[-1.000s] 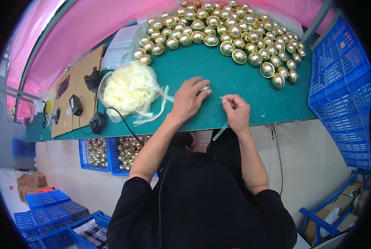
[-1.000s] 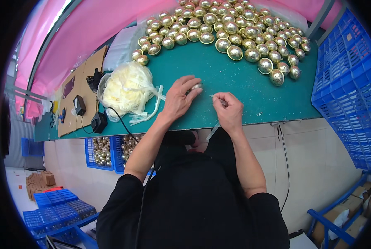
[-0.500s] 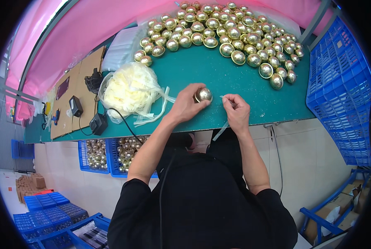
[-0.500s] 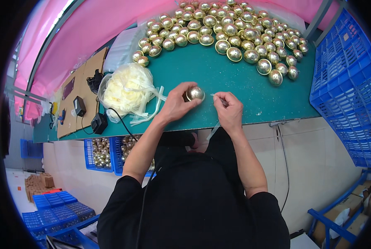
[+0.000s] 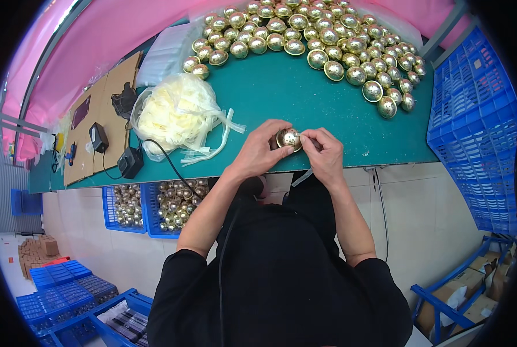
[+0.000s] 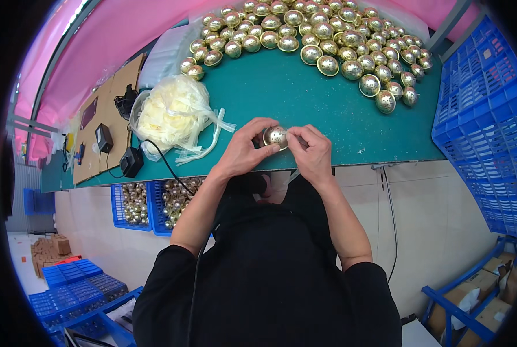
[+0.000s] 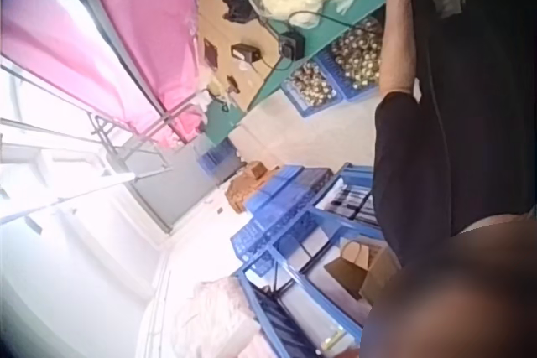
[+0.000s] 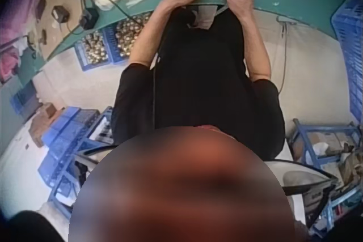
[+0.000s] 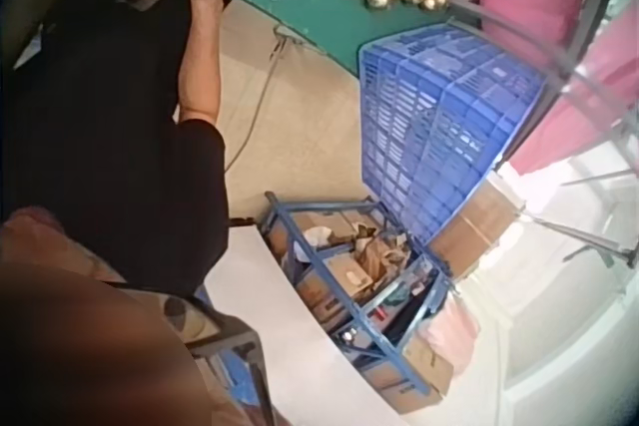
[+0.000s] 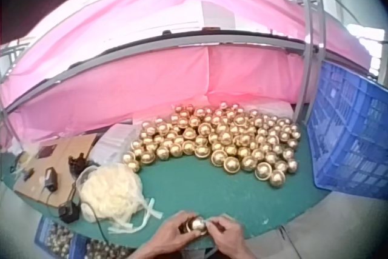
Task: The person is tying thin white strings to small gold-colored spherical holiday ornaments at a factory workstation.
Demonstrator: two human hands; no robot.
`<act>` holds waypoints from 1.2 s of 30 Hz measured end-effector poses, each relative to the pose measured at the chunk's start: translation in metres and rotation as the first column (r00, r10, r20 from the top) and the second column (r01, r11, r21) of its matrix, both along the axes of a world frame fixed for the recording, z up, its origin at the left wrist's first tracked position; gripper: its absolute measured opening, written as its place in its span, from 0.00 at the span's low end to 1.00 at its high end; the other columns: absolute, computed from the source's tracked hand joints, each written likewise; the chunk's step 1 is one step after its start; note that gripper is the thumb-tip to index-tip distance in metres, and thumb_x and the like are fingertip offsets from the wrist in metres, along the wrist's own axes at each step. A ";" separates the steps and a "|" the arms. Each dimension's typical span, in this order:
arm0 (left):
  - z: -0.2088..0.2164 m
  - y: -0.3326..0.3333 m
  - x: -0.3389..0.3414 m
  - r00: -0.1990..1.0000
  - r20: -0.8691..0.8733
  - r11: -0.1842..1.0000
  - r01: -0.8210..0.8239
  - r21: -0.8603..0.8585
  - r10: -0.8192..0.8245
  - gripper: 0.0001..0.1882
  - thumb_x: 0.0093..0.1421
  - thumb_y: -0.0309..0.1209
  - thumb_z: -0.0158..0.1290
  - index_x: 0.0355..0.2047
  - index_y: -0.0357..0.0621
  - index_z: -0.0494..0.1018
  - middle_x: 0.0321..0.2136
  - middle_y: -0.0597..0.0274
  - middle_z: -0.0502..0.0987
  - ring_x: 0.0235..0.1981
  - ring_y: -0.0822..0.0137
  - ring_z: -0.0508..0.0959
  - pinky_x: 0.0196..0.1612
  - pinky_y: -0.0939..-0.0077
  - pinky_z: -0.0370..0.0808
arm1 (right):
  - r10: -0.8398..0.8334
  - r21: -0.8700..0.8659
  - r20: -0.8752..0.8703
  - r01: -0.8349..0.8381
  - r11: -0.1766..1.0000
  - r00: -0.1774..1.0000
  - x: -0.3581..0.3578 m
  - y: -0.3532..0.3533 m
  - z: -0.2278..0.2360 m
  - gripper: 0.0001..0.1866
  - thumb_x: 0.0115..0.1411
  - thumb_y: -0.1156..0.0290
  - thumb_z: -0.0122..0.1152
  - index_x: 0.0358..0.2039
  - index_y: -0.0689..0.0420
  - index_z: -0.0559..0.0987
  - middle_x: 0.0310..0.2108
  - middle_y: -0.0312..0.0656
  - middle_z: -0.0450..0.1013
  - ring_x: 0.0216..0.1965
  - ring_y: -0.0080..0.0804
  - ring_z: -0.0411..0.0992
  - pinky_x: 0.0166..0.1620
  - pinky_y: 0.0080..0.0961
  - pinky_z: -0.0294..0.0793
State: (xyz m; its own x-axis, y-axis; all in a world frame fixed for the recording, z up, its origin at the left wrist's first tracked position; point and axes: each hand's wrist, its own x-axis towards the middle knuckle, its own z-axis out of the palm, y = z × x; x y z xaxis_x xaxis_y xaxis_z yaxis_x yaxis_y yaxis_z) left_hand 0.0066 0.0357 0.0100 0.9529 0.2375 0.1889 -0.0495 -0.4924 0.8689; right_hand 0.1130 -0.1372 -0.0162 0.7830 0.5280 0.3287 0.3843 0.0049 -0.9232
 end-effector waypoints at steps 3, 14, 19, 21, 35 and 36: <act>0.003 -0.002 -0.001 1.000 -0.026 1.000 -0.003 -0.025 0.002 0.28 0.57 0.31 0.68 0.57 0.40 0.75 0.52 0.59 0.77 0.37 0.69 0.75 0.41 0.75 0.75 | -0.004 -0.023 0.059 0.005 1.000 0.998 0.000 -0.002 0.002 0.03 0.62 0.79 0.67 0.36 0.64 0.84 0.28 0.35 0.75 0.27 0.17 0.68 0.29 0.20 0.66; -0.008 -0.013 0.000 0.991 0.024 0.959 -0.119 -0.258 0.129 0.18 0.61 0.29 0.67 0.51 0.41 0.83 0.51 0.60 0.81 0.36 0.76 0.75 0.39 0.79 0.74 | 0.020 -0.025 0.184 -0.016 1.000 0.983 0.001 0.001 0.009 0.06 0.60 0.79 0.70 0.39 0.61 0.88 0.28 0.41 0.80 0.29 0.25 0.75 0.32 0.22 0.72; -0.022 -0.019 0.003 0.971 0.078 0.911 -0.184 -0.369 0.228 0.10 0.62 0.27 0.65 0.44 0.41 0.86 0.49 0.57 0.82 0.41 0.73 0.79 0.41 0.79 0.75 | 0.039 -0.050 0.169 -0.031 0.998 0.985 -0.001 0.003 0.014 0.07 0.60 0.78 0.71 0.39 0.60 0.88 0.29 0.41 0.80 0.29 0.25 0.76 0.33 0.22 0.73; -0.022 -0.022 0.003 0.964 0.097 0.894 -0.187 -0.406 0.246 0.08 0.63 0.27 0.65 0.42 0.41 0.87 0.49 0.56 0.82 0.42 0.73 0.80 0.42 0.79 0.75 | 0.045 -0.063 0.158 -0.036 0.997 0.986 0.000 0.003 0.015 0.07 0.61 0.78 0.71 0.40 0.60 0.88 0.29 0.40 0.80 0.29 0.24 0.76 0.32 0.21 0.73; 0.026 0.007 0.003 0.946 0.192 0.740 -0.069 -0.669 0.262 0.06 0.71 0.26 0.56 0.41 0.35 0.76 0.41 0.49 0.85 0.43 0.68 0.83 0.52 0.71 0.77 | 0.641 0.588 -0.674 -0.258 0.766 0.366 0.015 -0.036 0.005 0.13 0.67 0.78 0.61 0.51 0.68 0.80 0.37 0.49 0.82 0.22 0.18 0.71 0.24 0.17 0.70; 0.029 0.006 0.002 0.951 0.187 0.732 -0.057 -0.679 0.248 0.06 0.71 0.27 0.55 0.41 0.36 0.75 0.41 0.47 0.85 0.44 0.65 0.83 0.53 0.68 0.77 | 0.680 0.605 -0.625 -0.314 0.732 0.383 0.015 -0.035 0.008 0.14 0.67 0.78 0.61 0.52 0.68 0.80 0.39 0.52 0.82 0.25 0.23 0.75 0.28 0.21 0.76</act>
